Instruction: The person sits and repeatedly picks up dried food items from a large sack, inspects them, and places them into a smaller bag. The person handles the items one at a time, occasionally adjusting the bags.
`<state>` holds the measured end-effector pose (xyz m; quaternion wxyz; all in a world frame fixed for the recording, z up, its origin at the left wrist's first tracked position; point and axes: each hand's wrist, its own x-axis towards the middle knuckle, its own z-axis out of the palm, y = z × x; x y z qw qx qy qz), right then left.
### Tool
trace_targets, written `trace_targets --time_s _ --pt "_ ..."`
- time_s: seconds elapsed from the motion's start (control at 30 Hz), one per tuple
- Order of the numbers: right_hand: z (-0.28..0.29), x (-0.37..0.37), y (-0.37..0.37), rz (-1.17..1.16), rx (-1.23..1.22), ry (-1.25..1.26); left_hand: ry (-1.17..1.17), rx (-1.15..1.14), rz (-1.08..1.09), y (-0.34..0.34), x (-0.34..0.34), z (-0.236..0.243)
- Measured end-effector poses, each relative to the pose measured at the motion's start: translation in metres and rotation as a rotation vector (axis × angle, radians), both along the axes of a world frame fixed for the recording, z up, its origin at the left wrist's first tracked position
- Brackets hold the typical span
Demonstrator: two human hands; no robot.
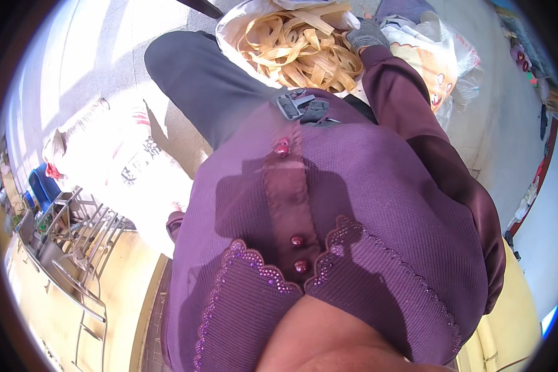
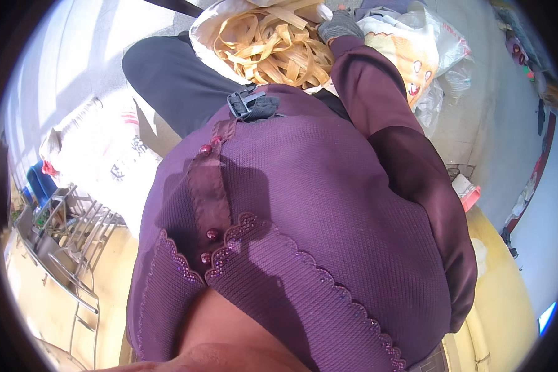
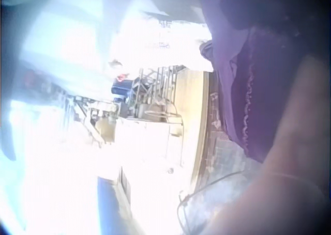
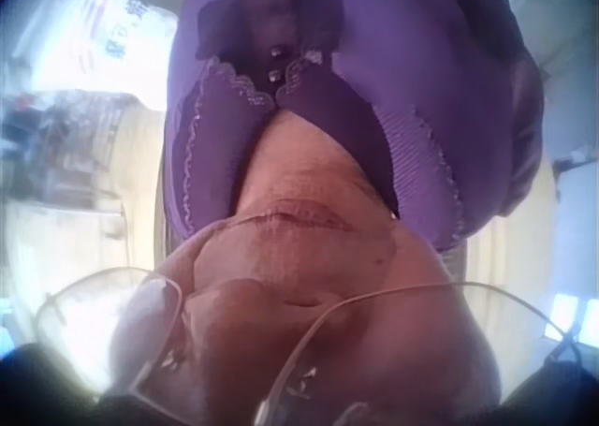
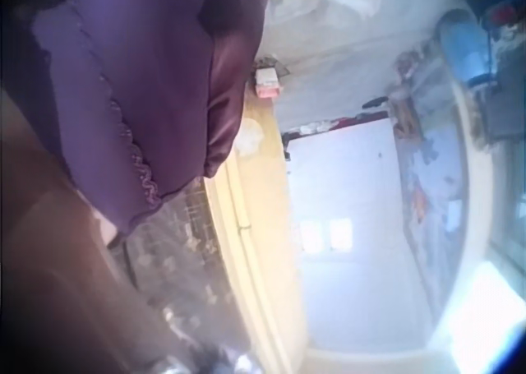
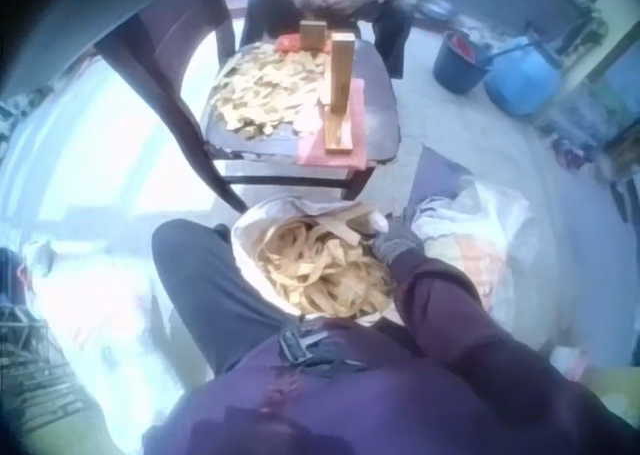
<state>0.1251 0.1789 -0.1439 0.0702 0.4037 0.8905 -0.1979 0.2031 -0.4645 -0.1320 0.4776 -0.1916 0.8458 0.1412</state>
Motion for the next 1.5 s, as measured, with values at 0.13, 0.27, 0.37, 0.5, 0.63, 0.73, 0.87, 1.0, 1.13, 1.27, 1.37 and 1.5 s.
trace_targets --time_s 0.13,0.27,0.37,0.5,0.63,0.73,0.87,1.0,1.13,1.27,1.37,1.5 --pt "-0.038 0.008 0.023 0.082 -0.073 -0.25 0.049 0.037 -0.028 0.04 -0.062 0.008" --pt "-0.056 0.019 0.031 0.047 -0.088 -0.259 0.863 0.48 0.441 0.092 -0.187 0.088" --pt "-0.081 0.03 0.054 0.151 -0.205 -0.476 0.841 0.955 0.301 0.198 -0.226 0.138" --pt "-0.072 0.03 0.044 0.222 -0.15 -0.448 0.731 0.629 -0.091 0.298 -0.235 0.032" --pt "-0.065 0.033 0.039 0.238 -0.052 -0.354 0.292 0.846 0.55 0.342 -0.208 -0.075" --pt "-0.067 0.03 0.042 0.271 0.017 -0.309 0.601 0.622 0.113 0.347 -0.211 -0.074" --pt "-0.068 0.013 0.073 0.35 0.182 -0.234 0.708 1.026 0.362 0.341 -0.207 -0.002" --pt "-0.065 -0.011 0.089 0.517 0.306 -0.255 0.583 0.888 0.488 0.327 -0.23 -0.003" --pt "-0.063 -0.009 0.056 0.517 0.243 -0.415 0.653 0.367 -0.335 0.334 -0.227 -0.07" --pt "-0.077 0.006 0.05 0.328 0.13 -0.139 0.613 0.317 -0.228 0.352 -0.209 -0.034" --pt "0.022 0.001 -0.018 0.235 0.417 0.32 1.352 0.201 -0.324 0.351 -0.183 0.001" --pt "0.017 -0.013 -0.042 0.774 0.127 0.146 1.503 0.676 -0.432 0.369 -0.18 0.033"
